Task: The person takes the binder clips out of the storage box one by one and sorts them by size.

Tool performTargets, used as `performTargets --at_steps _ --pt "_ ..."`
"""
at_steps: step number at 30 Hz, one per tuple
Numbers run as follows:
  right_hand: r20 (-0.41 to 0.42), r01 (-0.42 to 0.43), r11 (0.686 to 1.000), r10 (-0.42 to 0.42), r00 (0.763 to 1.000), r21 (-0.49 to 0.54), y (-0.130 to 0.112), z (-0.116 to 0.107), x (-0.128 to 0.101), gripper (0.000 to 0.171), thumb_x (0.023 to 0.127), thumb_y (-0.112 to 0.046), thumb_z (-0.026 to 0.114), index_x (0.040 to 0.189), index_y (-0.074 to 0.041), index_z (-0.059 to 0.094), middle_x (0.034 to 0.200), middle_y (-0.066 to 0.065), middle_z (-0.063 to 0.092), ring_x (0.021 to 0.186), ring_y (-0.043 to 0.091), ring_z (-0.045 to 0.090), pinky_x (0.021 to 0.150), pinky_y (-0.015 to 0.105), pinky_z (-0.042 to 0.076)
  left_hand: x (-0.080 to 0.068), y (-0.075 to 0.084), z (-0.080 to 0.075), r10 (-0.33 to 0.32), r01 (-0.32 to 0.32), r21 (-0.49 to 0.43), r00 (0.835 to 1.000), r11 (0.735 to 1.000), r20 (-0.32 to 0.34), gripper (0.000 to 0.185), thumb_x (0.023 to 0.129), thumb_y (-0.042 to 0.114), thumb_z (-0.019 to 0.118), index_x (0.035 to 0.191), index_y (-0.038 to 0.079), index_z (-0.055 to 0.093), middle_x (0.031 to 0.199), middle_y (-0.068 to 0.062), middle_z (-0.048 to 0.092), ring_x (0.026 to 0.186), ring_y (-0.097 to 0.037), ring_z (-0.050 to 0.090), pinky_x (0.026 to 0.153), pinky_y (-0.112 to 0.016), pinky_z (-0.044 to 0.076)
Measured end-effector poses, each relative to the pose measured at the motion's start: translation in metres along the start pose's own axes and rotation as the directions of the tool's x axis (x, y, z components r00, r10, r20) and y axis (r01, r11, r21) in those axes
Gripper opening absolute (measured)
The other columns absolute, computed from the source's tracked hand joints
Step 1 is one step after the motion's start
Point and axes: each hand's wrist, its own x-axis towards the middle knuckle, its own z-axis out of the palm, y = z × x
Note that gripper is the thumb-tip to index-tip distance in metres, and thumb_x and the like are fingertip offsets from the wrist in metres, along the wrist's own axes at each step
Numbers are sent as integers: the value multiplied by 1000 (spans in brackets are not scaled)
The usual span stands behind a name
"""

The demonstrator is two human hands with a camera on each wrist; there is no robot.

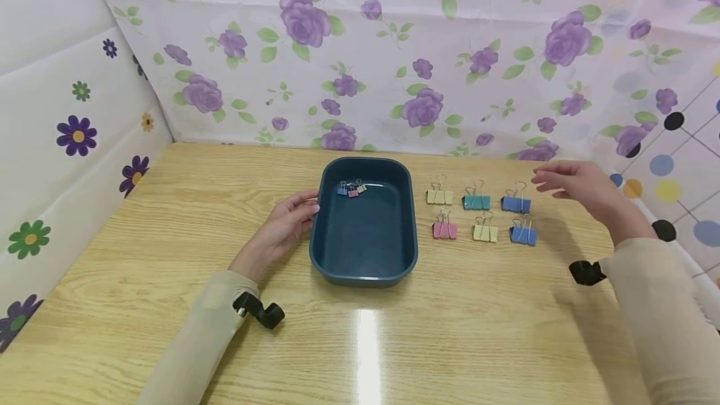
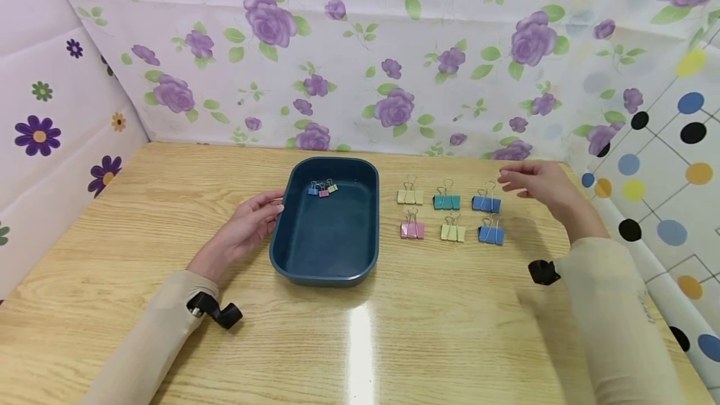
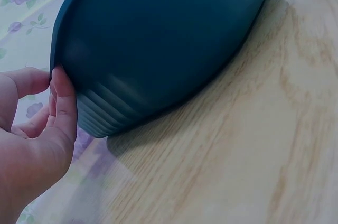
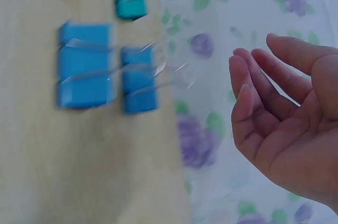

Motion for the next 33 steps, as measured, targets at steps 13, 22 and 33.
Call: performTargets --at_steps 13,22,33 --pt "3 82 995 -82 997 -64 -114 2 21 57 96 -44 55 135 -2 52 114 2 66 96 9 61 77 19 50 -2 0 0 11 -11 -16 1000 1000 10 42 99 -5 45 139 -10 34 100 -2 61 84 -10 59 74 -22 51" --pt "54 135 991 -134 989 -6 -160 37 36 47 97 -36 57 131 -4 56 113 2 67 99 17 61 82 26 48 -1 -3 0 11 -11 -29 1000 1000 13 38 99 -5 45 136 -8 38 100 -3 62 85 -10 60 75 -22 51" --pt "78 201 978 -205 976 57 -198 74 58 36 96 -32 61 122 -6 63 115 9 64 99 22 60 84 31 48 0 0 3 8 -7 -32 1000 999 16 40 99 -5 45 138 -9 36 99 -3 62 83 -9 60 74 -22 51"
